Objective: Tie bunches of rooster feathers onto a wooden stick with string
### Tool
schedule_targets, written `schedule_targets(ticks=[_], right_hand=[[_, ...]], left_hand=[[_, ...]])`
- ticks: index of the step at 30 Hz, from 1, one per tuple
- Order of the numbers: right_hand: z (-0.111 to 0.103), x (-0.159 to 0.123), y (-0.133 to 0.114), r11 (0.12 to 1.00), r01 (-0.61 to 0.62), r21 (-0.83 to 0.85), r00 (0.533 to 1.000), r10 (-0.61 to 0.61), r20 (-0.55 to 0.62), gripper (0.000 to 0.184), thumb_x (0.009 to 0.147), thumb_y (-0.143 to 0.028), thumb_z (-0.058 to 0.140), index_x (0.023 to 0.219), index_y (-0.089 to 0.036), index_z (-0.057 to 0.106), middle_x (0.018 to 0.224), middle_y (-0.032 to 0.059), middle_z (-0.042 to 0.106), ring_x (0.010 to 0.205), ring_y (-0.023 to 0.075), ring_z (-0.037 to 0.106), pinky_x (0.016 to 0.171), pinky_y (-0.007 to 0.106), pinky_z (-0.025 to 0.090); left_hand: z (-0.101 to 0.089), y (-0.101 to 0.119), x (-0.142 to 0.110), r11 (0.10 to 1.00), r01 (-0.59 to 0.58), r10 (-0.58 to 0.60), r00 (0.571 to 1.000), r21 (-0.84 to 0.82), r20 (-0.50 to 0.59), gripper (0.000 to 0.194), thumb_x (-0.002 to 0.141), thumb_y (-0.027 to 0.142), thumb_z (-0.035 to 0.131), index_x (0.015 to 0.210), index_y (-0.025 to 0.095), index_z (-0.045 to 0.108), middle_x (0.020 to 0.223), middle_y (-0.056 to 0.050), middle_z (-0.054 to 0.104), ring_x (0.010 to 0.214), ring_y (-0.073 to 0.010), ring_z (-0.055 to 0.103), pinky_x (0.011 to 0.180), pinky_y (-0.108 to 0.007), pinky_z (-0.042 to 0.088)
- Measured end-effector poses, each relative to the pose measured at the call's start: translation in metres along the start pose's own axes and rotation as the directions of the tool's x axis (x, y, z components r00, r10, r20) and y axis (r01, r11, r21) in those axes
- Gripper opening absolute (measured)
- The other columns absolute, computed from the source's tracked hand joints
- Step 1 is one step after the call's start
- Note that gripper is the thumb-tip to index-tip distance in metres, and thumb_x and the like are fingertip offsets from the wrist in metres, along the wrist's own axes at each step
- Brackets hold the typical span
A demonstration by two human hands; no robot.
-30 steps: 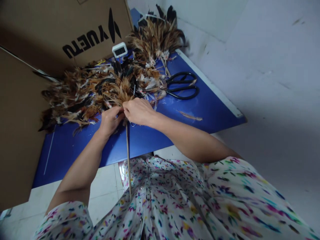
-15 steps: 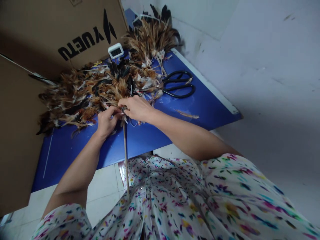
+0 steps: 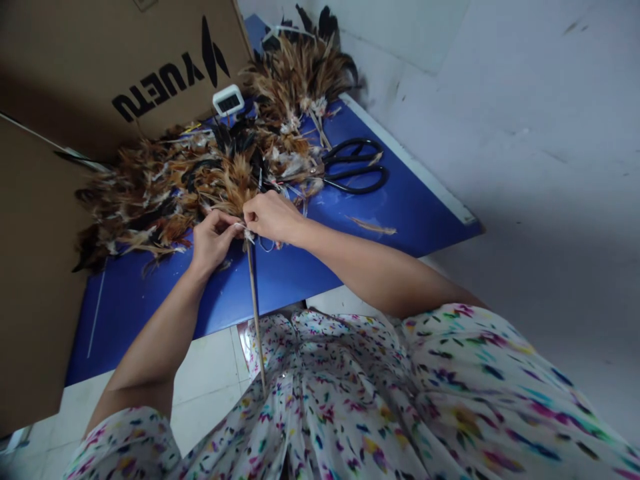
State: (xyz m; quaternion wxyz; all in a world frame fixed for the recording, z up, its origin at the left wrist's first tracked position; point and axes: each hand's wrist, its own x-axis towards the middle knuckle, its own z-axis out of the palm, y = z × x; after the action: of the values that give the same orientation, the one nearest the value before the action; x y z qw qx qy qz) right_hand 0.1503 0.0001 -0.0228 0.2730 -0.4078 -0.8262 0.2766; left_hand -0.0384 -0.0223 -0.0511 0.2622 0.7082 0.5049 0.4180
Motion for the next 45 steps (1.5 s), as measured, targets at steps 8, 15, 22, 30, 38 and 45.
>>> schedule_targets(ticks=[8,15,22,30,38,45], right_hand=[[0.006,0.001,0.003,1.000,0.023,-0.001,0.999,-0.023,0.031,0.014,0.076,-0.017,0.060,0.076,-0.015,0.074,0.068,0.0020,0.066,0.064,0.0095,0.054,0.061,0.024,0.032],[0.003,0.005,0.003,0.993,0.012,0.115,0.999,-0.006,-0.049,0.021,0.080,-0.017,0.055,0.087,-0.014,0.075,0.078,0.0034,0.070,0.068,0.0100,0.056,0.065,0.023,0.035],[0.011,0.009,0.011,0.992,0.017,0.125,1.000,-0.018,0.004,0.024,0.078,-0.011,0.054,0.089,-0.014,0.075,0.079,0.0038,0.070,0.072,0.0111,0.058,0.068,0.023,0.038],[0.016,0.015,0.015,0.979,-0.030,0.200,0.999,0.035,-0.024,0.025,0.078,-0.010,0.056,0.092,-0.013,0.076,0.078,0.0035,0.070,0.070,0.0103,0.058,0.068,0.023,0.039],[0.018,0.016,0.017,0.966,-0.003,0.260,1.000,0.006,-0.012,0.028,0.075,-0.005,0.054,0.093,-0.012,0.074,0.074,0.0001,0.066,0.067,0.0074,0.054,0.068,0.022,0.037],[0.016,0.015,0.018,0.957,0.042,0.287,0.999,-0.047,0.013,0.026,0.076,-0.005,0.052,0.092,-0.013,0.071,0.070,-0.0031,0.060,0.063,0.0054,0.049,0.068,0.021,0.035]], left_hand=[[0.001,0.006,0.002,0.979,0.092,-0.092,0.996,-0.182,0.010,0.027,0.068,0.036,0.077,0.070,0.015,0.059,0.073,-0.002,0.070,0.062,-0.0119,0.064,0.062,-0.025,0.052],[-0.005,0.000,0.003,1.000,-0.026,0.026,1.000,0.010,-0.006,0.026,0.069,0.037,0.076,0.069,0.015,0.062,0.073,-0.003,0.071,0.067,-0.0110,0.063,0.066,-0.023,0.051],[-0.014,0.001,0.004,0.949,-0.225,0.208,0.973,0.221,0.099,0.015,0.081,0.030,0.066,0.076,0.016,0.065,0.082,-0.004,0.073,0.075,-0.0119,0.067,0.071,-0.023,0.052],[-0.024,-0.008,0.006,0.546,-0.659,0.548,0.748,0.518,0.374,0.015,0.089,0.018,0.053,0.086,0.017,0.067,0.097,-0.009,0.074,0.090,-0.0144,0.070,0.077,-0.023,0.054],[-0.030,-0.026,0.007,0.580,-0.701,0.566,0.714,0.416,0.413,0.024,0.090,0.022,0.052,0.106,0.018,0.069,0.108,-0.012,0.072,0.105,-0.0232,0.068,0.091,-0.036,0.058],[-0.030,-0.030,0.010,0.534,-0.712,0.582,0.700,0.455,0.414,0.024,0.091,0.027,0.051,0.094,0.015,0.071,0.098,-0.013,0.073,0.100,-0.0247,0.070,0.084,-0.037,0.061]])
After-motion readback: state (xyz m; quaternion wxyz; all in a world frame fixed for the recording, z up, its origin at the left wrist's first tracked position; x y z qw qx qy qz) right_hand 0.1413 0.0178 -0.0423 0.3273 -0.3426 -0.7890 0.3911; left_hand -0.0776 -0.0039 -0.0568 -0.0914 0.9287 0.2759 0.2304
